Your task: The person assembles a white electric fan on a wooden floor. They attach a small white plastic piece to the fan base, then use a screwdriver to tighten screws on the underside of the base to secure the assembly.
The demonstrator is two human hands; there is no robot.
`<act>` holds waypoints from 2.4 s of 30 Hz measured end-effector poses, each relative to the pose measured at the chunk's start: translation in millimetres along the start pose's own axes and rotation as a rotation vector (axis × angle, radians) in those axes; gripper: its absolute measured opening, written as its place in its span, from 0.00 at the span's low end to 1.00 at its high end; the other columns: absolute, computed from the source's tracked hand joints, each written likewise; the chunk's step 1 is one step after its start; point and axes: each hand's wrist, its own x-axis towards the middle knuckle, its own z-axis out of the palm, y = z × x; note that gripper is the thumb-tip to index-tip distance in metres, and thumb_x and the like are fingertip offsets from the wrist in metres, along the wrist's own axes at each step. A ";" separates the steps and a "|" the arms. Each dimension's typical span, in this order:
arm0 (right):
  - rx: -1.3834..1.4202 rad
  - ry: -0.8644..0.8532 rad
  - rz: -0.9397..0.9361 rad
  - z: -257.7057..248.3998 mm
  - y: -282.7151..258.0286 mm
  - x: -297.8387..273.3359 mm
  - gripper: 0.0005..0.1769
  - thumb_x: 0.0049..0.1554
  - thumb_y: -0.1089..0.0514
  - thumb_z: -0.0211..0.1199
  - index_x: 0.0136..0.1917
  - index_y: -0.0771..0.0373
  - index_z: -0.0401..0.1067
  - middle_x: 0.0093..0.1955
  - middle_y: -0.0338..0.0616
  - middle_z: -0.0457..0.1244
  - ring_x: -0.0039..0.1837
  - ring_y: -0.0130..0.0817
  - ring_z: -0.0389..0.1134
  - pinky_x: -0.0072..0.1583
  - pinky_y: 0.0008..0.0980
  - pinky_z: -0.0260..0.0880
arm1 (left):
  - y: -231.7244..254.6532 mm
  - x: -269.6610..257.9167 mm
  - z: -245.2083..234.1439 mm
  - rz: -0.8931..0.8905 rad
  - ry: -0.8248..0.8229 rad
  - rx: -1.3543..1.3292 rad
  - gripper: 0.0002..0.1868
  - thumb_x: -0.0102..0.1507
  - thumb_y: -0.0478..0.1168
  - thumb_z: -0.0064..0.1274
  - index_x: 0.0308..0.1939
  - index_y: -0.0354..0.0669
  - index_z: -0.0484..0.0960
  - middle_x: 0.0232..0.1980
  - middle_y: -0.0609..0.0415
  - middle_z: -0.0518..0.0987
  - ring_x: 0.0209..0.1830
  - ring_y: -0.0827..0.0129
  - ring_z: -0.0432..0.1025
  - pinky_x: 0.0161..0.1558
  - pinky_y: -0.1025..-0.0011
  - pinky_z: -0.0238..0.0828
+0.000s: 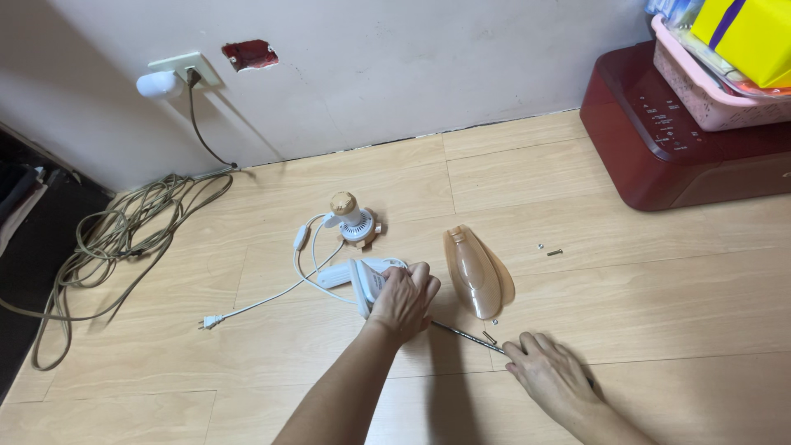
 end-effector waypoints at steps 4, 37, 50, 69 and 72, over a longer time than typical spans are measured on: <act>-0.029 0.008 -0.016 -0.5 2.1 -0.8 0.17 0.59 0.45 0.59 0.59 0.51 0.69 0.54 0.38 0.61 0.58 0.34 0.64 0.57 0.36 0.72 | 5.0 8.3 18.6 -0.003 0.027 0.044 0.39 0.60 0.70 0.51 0.57 0.38 0.69 0.50 0.44 0.69 0.53 0.56 0.64 0.46 0.50 0.67; 1.183 0.179 -0.127 -62.0 -66.9 18.7 0.17 0.56 0.63 0.61 0.59 0.62 0.71 0.55 0.40 0.69 0.58 0.29 0.70 0.58 0.33 0.74 | -12.4 -93.5 -20.0 -0.588 0.716 -1.700 0.34 0.62 0.65 0.41 0.55 0.39 0.67 0.40 0.41 0.72 0.39 0.59 0.71 0.47 0.60 0.69; 0.719 0.212 -0.513 -138.7 -88.3 15.7 0.07 0.55 0.62 0.64 0.48 0.60 0.81 0.47 0.44 0.66 0.51 0.35 0.70 0.53 0.34 0.72 | -20.1 -112.4 -67.9 -0.462 0.603 -1.473 0.32 0.61 0.64 0.45 0.52 0.39 0.68 0.41 0.44 0.71 0.38 0.55 0.71 0.43 0.59 0.68; 0.330 0.001 -0.500 -115.9 -84.9 50.5 0.04 0.55 0.63 0.62 0.43 0.66 0.76 0.40 0.51 0.69 0.44 0.44 0.72 0.46 0.42 0.75 | -22.5 -58.5 -106.6 -0.369 -0.021 -1.247 0.40 0.59 0.75 0.39 0.53 0.42 0.70 0.55 0.41 0.74 0.49 0.47 0.75 0.50 0.53 0.71; 0.329 0.042 -0.443 -102.5 -83.5 50.9 0.05 0.55 0.62 0.63 0.40 0.66 0.76 0.39 0.51 0.69 0.43 0.44 0.72 0.46 0.42 0.74 | -20.0 -59.3 -115.3 -0.401 -0.057 -1.176 0.40 0.60 0.75 0.39 0.54 0.43 0.71 0.53 0.42 0.75 0.47 0.49 0.76 0.50 0.55 0.72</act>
